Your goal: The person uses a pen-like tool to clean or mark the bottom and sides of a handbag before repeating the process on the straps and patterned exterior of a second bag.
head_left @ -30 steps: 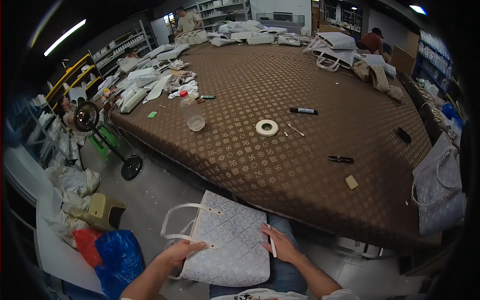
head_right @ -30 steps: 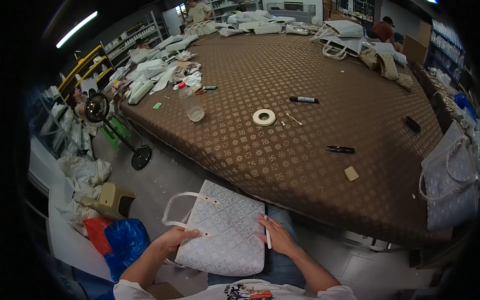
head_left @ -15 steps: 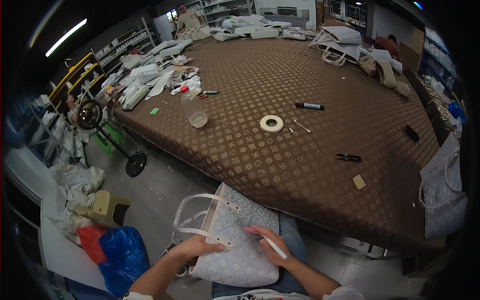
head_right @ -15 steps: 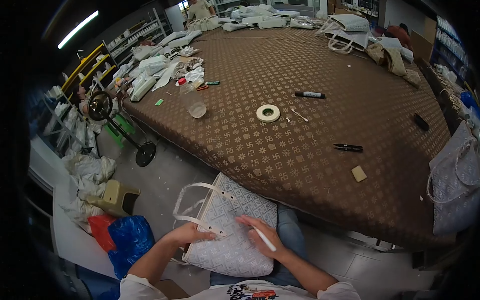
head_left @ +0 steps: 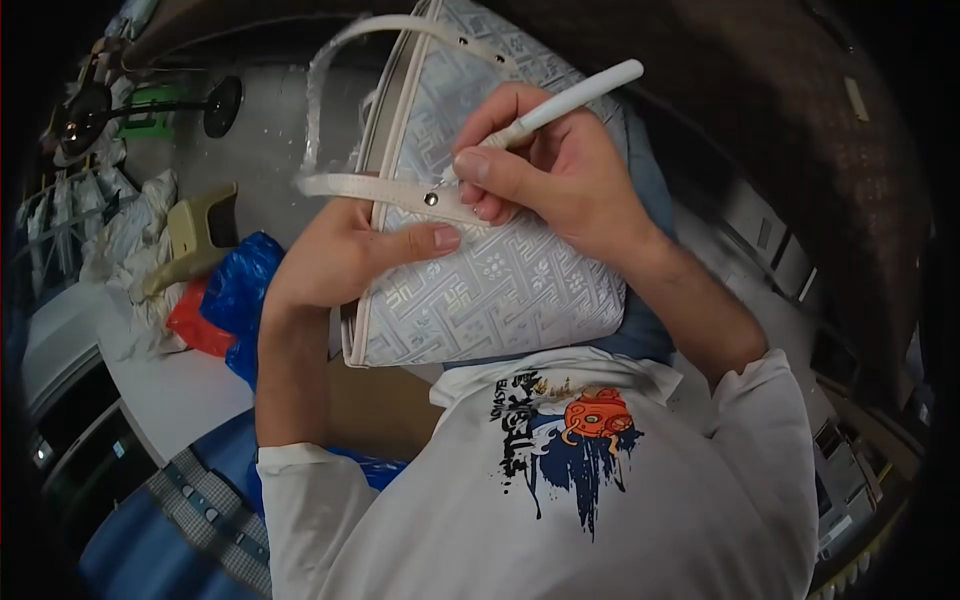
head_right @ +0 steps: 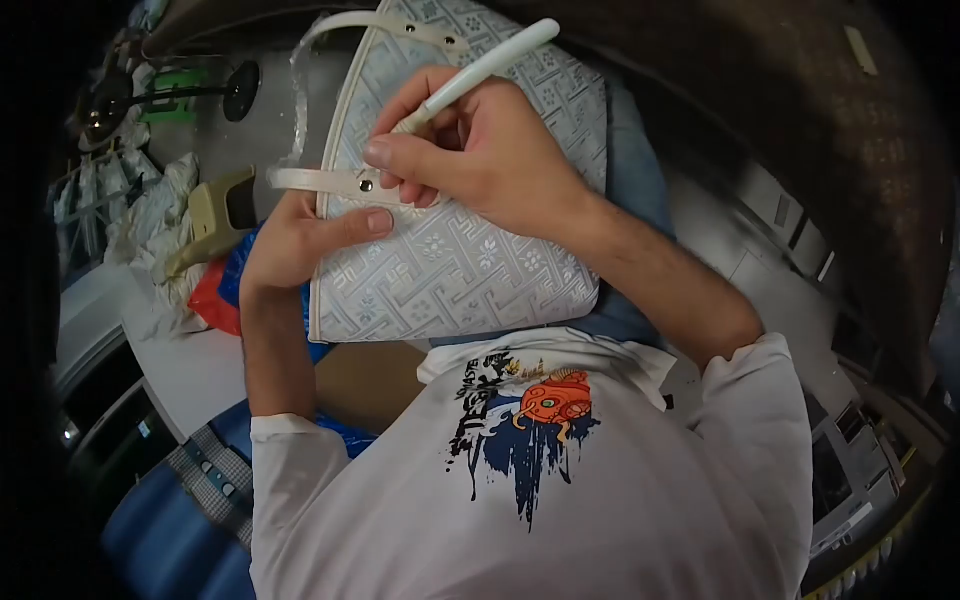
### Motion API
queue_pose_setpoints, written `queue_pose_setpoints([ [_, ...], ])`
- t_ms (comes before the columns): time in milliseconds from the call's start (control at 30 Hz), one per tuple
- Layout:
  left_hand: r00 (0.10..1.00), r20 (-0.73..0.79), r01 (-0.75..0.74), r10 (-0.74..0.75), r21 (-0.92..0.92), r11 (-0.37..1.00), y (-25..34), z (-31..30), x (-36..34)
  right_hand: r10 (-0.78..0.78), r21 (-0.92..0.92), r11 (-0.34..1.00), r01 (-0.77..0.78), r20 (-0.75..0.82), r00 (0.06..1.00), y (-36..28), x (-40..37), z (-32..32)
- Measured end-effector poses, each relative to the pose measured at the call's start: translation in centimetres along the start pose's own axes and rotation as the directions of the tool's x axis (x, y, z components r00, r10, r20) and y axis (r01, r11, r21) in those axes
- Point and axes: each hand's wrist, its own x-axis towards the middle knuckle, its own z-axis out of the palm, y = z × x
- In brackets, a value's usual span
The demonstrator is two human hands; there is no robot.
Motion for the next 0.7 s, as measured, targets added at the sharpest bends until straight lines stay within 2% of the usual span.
queue_pose_setpoints([
  [67, 0.993, 0.021, -0.115, 0.114, 0.057, 0.992, 0.0, 0.0, 0.4, -0.022, -0.074, 0.997, 0.022, 0.001, 1.000, 0.2, 0.2, -0.1],
  [133, 0.994, 0.024, -0.104, 0.102, 0.049, 0.993, 0.2, 0.1, 0.1, -0.063, -0.066, 0.996, 0.062, -0.008, 0.998, 0.1, 0.3, -0.1],
  [200, 0.993, 0.034, -0.111, 0.110, 0.049, 0.993, 0.6, 0.1, 0.1, -0.015, -0.178, 0.984, 0.020, 0.028, 1.000, -0.5, 0.4, -0.1],
  [300, 0.999, -0.021, -0.048, 0.049, 0.043, 0.998, 0.6, 0.4, 0.1, 0.009, -0.218, 0.976, -0.011, -0.009, 1.000, -1.1, 0.3, -0.3],
  [367, 0.998, -0.004, -0.068, 0.068, -0.051, 0.996, 0.4, 0.6, 0.0, 0.027, -0.211, 0.977, -0.032, -0.026, 0.999, -0.9, 0.1, -0.5],
  [600, 0.995, -0.002, -0.096, 0.096, -0.042, 0.995, 0.2, 0.5, 0.0, 0.015, -0.268, 0.963, -0.019, -0.016, 1.000, -0.9, -0.1, -0.4],
  [667, 0.999, -0.044, -0.010, 0.008, -0.059, 0.998, 0.5, 0.7, -0.1, 0.020, -0.259, 0.966, -0.023, -0.015, 1.000, -0.9, 0.0, -0.3],
  [700, 0.999, -0.044, -0.011, 0.009, -0.059, 0.998, 0.5, 0.7, -0.1, 0.025, -0.248, 0.968, -0.027, -0.013, 1.000, -0.8, 0.0, -0.3],
])
